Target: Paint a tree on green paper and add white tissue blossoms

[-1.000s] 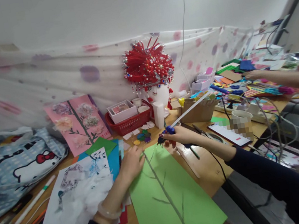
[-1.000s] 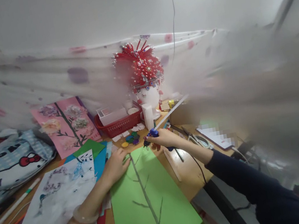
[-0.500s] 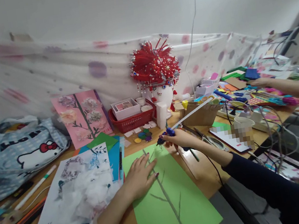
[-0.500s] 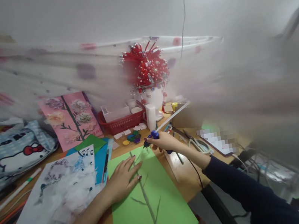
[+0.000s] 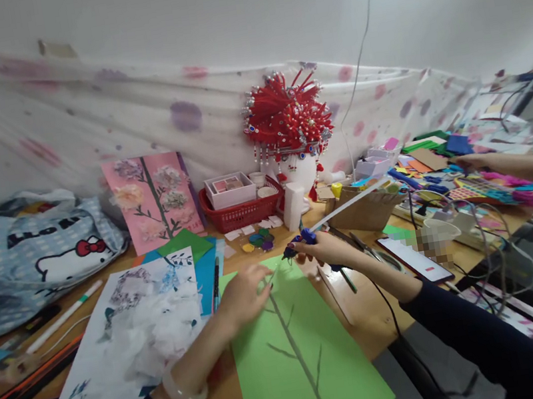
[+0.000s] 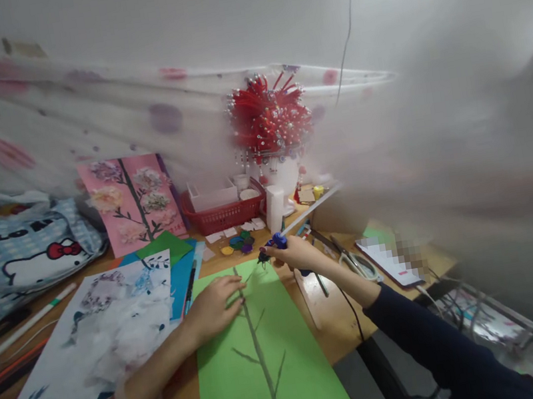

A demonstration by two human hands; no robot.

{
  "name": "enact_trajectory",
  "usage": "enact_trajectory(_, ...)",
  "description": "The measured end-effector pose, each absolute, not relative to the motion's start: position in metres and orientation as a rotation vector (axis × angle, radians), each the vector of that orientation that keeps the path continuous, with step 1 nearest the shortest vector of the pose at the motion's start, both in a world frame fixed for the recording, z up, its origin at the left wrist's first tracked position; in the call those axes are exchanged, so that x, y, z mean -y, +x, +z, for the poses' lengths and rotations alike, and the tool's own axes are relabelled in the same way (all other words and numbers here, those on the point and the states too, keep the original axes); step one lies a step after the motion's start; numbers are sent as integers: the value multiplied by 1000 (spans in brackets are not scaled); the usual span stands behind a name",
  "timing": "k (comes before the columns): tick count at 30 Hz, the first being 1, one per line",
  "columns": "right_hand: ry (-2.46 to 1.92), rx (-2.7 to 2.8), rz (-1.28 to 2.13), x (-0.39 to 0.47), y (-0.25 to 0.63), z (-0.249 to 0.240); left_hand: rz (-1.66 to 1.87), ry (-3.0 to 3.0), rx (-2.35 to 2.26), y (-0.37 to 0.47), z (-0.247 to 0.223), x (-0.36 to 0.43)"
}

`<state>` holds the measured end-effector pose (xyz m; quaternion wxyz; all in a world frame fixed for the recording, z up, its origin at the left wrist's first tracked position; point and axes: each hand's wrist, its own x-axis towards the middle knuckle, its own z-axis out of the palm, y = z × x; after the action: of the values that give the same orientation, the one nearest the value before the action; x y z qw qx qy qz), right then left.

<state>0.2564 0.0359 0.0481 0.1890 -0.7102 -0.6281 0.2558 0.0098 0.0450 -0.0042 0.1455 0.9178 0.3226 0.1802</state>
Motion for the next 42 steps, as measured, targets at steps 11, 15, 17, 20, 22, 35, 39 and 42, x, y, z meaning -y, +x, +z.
enact_trajectory(11,-1800,1798,763,-37,256,53,701,2715,-386,110,112,-91)
enact_trajectory(15,-1825,1799,760,-38,255,50,768,2694,-279,132,111,-98)
enact_trajectory(17,-1835,1792,760,-39,256,50,822,2674,-250,135,111,-100)
enact_trajectory(20,-1832,1804,760,-39,256,52,899,2649,-283,136,112,-100)
enact_trajectory(22,-1820,1822,757,-38,255,55,946,2637,-305,134,113,-100)
enact_trajectory(35,-1841,1805,750,-43,255,54,1058,2364,-539,118,94,-103)
enact_trajectory(39,-1876,1809,793,-45,257,54,962,2477,-842,82,79,-90)
enact_trajectory(42,-1906,1827,785,-46,256,54,657,2632,-1147,48,56,-66)
